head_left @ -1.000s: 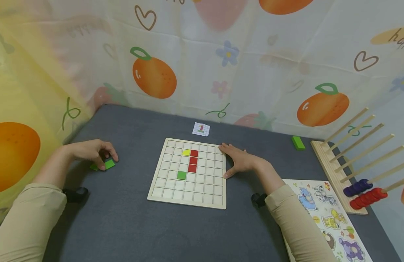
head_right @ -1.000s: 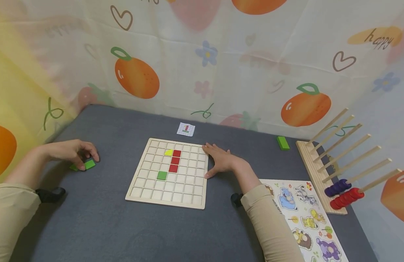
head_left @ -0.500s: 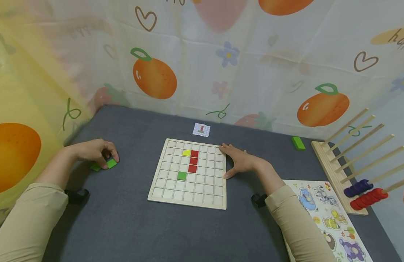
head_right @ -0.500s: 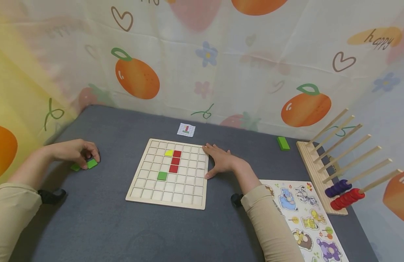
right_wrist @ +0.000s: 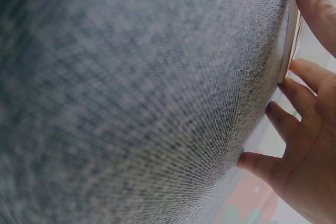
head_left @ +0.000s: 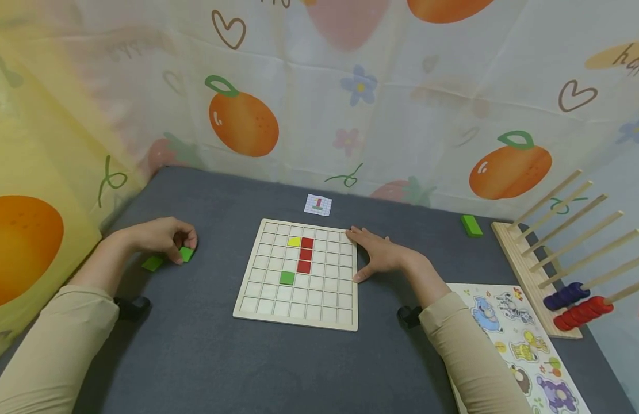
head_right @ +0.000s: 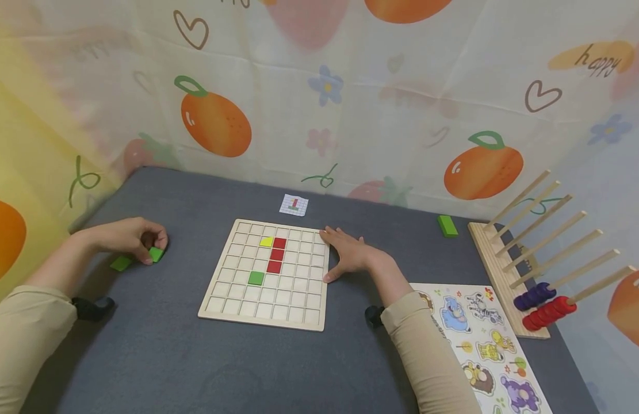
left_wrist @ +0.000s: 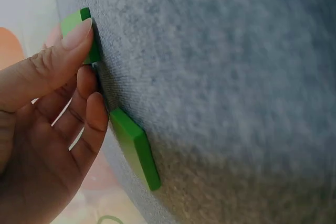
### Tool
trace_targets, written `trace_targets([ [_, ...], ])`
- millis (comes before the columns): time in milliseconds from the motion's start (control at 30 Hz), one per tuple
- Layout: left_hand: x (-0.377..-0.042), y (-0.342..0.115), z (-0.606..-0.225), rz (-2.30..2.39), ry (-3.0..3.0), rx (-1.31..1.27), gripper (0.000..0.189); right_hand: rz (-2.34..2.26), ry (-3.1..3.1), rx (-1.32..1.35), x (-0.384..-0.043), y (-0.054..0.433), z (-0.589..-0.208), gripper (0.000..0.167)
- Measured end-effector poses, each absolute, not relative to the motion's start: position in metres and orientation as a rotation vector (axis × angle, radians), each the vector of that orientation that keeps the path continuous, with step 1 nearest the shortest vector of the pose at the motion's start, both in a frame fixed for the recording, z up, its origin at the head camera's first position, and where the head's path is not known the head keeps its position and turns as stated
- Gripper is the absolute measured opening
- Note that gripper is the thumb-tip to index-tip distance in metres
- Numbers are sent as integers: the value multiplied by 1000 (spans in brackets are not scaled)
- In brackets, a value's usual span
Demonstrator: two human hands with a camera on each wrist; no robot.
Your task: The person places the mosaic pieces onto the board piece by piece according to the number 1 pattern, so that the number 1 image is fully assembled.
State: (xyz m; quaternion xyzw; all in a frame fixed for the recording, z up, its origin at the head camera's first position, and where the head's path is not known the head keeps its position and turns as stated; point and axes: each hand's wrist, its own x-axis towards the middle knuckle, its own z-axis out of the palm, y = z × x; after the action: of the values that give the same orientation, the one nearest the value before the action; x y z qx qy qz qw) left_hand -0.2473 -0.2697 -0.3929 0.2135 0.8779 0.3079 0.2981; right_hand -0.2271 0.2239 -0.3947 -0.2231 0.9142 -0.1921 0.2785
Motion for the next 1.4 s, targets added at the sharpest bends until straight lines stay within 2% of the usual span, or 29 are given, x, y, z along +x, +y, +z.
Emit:
trace_targets([
  [367, -245, -247, -388, 810, 2447, 625, 17, -513, 2450, -588, -228, 223, -397, 112],
  [1400, -234, -143, -380, 940, 2328, 816, 17, -512, 2452, -594, -228, 223, -396, 112],
])
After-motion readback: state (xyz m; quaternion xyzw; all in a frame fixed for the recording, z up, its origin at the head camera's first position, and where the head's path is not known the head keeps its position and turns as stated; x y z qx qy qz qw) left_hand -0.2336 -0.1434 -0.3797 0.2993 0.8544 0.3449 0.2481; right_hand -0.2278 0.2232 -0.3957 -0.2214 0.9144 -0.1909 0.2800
